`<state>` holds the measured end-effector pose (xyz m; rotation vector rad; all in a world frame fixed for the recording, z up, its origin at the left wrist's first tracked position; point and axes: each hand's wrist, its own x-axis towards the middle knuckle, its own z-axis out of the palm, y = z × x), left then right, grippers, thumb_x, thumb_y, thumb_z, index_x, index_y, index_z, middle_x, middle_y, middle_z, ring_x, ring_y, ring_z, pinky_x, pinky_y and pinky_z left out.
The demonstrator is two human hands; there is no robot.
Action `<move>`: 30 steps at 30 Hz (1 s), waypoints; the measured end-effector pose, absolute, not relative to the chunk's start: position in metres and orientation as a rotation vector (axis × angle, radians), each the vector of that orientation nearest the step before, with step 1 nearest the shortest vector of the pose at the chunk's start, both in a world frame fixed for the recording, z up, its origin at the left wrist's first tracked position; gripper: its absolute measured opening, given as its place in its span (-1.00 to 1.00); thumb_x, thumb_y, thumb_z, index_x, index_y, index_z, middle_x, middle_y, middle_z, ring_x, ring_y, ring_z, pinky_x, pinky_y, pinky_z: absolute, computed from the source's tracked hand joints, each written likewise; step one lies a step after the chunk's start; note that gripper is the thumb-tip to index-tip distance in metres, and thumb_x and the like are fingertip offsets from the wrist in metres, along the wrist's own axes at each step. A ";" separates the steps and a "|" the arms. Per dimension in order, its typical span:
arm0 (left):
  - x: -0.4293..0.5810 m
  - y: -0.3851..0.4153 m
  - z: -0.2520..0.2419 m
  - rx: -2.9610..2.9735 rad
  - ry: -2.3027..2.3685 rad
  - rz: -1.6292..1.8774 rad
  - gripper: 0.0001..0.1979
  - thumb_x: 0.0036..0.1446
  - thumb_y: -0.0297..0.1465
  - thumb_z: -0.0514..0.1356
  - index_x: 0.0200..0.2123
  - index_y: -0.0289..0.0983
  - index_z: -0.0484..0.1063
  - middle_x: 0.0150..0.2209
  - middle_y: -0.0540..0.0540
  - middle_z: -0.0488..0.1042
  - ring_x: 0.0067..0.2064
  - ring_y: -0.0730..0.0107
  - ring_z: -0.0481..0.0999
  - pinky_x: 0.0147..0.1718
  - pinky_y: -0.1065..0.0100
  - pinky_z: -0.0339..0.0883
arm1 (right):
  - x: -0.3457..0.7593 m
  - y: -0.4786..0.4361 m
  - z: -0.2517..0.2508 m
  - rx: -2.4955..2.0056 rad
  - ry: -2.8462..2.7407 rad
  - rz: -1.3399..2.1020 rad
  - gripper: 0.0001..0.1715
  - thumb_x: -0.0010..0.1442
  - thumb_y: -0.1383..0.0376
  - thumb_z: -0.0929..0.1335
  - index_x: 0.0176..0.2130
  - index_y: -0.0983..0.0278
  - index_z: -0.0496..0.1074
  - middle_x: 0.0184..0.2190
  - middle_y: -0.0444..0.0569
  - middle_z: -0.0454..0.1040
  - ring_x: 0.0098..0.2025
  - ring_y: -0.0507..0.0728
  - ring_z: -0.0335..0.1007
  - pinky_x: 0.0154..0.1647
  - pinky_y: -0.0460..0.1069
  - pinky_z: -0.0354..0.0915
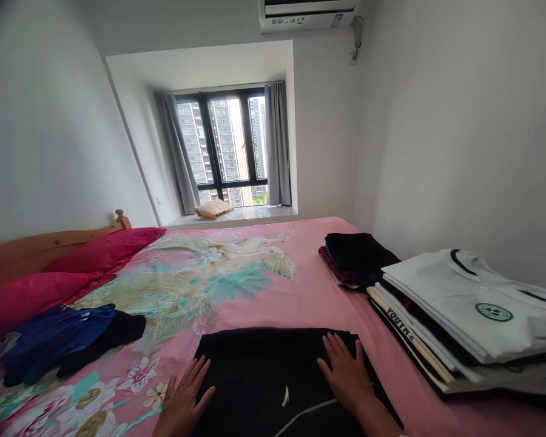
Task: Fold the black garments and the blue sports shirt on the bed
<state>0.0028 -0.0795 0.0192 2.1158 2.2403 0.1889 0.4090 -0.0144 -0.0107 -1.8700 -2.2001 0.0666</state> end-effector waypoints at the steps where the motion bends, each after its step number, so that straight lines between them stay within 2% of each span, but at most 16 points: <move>1: 0.002 -0.080 0.018 2.119 2.241 0.214 -0.38 0.15 -0.05 -0.08 0.25 -0.12 0.02 0.31 -0.02 -0.05 0.32 0.21 -0.09 0.23 -0.10 -0.45 | 0.409 -0.016 -0.010 -1.852 -2.196 0.049 -0.32 0.24 -0.04 0.05 0.23 0.19 0.09 0.26 -0.04 0.06 0.30 0.22 -0.12 0.25 0.37 -0.50; 5: -0.007 -0.080 0.011 2.123 2.259 0.383 -0.45 0.14 -0.13 -0.02 0.18 -0.15 0.20 0.27 -0.06 0.10 0.28 0.20 0.06 0.24 -0.07 -0.25 | 0.414 -0.021 -0.009 -1.800 -2.171 -0.022 -0.41 0.25 0.04 0.09 0.17 0.19 0.22 0.22 -0.04 0.17 0.28 0.21 -0.04 0.27 0.34 -0.36; 10: -0.025 -0.079 -0.003 2.117 2.221 0.691 -0.54 0.11 -0.16 0.01 0.02 -0.19 0.40 0.14 -0.10 0.33 0.17 0.19 0.29 0.19 0.09 0.08 | 0.442 -0.030 -0.021 -1.821 -2.014 -0.041 -0.37 0.20 0.04 0.14 0.15 0.28 0.25 0.22 0.03 0.17 0.27 0.24 -0.02 0.24 0.23 -0.04; 13: -0.031 -0.084 -0.011 2.118 2.172 0.871 -0.58 0.07 -0.15 0.07 -0.05 -0.18 0.46 0.06 -0.09 0.42 0.11 0.17 0.36 0.12 0.12 0.22 | 0.470 -0.040 -0.039 -1.828 -1.838 0.008 -0.30 0.18 0.00 0.15 0.12 0.39 0.27 0.15 0.15 0.26 0.21 0.26 0.10 0.20 0.16 0.09; 16: -0.033 -0.096 -0.018 2.117 2.123 1.020 -0.63 0.05 -0.14 0.10 -0.13 -0.13 0.50 0.00 -0.07 0.47 0.06 0.16 0.41 0.06 0.09 0.30 | 0.491 -0.054 -0.057 -1.752 -1.703 0.087 -0.35 0.19 -0.02 0.16 0.10 0.33 0.27 0.08 0.11 0.33 0.15 0.23 0.20 0.14 0.13 0.20; 23: -0.027 -0.140 -0.029 2.346 1.982 1.157 -0.71 0.07 -0.18 0.15 -0.15 -0.09 0.50 0.01 -0.08 0.46 0.02 0.18 0.45 -0.06 0.17 0.44 | 0.495 -0.088 -0.074 -1.496 -1.725 -0.027 -0.54 0.15 0.02 0.25 -0.01 0.15 0.35 0.01 0.02 0.36 0.06 0.25 0.27 0.06 0.20 0.27; 26: -0.028 -0.152 -0.032 2.493 1.943 1.166 -0.69 0.06 -0.17 0.17 -0.12 -0.07 0.49 0.03 -0.09 0.44 0.03 0.15 0.44 -0.06 0.15 0.44 | 0.492 -0.099 -0.074 -1.498 -1.743 -0.012 -0.53 0.15 0.04 0.25 0.01 0.15 0.33 0.05 0.02 0.32 0.09 0.25 0.25 0.09 0.20 0.25; 30: -0.037 -0.158 -0.041 2.696 1.873 1.128 -0.57 -0.03 -0.17 0.25 -0.04 -0.05 0.44 0.07 -0.11 0.41 0.07 0.09 0.41 -0.04 0.12 0.42 | 0.493 -0.117 -0.073 -1.524 -1.780 0.033 -0.45 0.14 0.03 0.27 0.09 0.12 0.27 0.12 0.01 0.25 0.16 0.27 0.16 0.15 0.21 0.19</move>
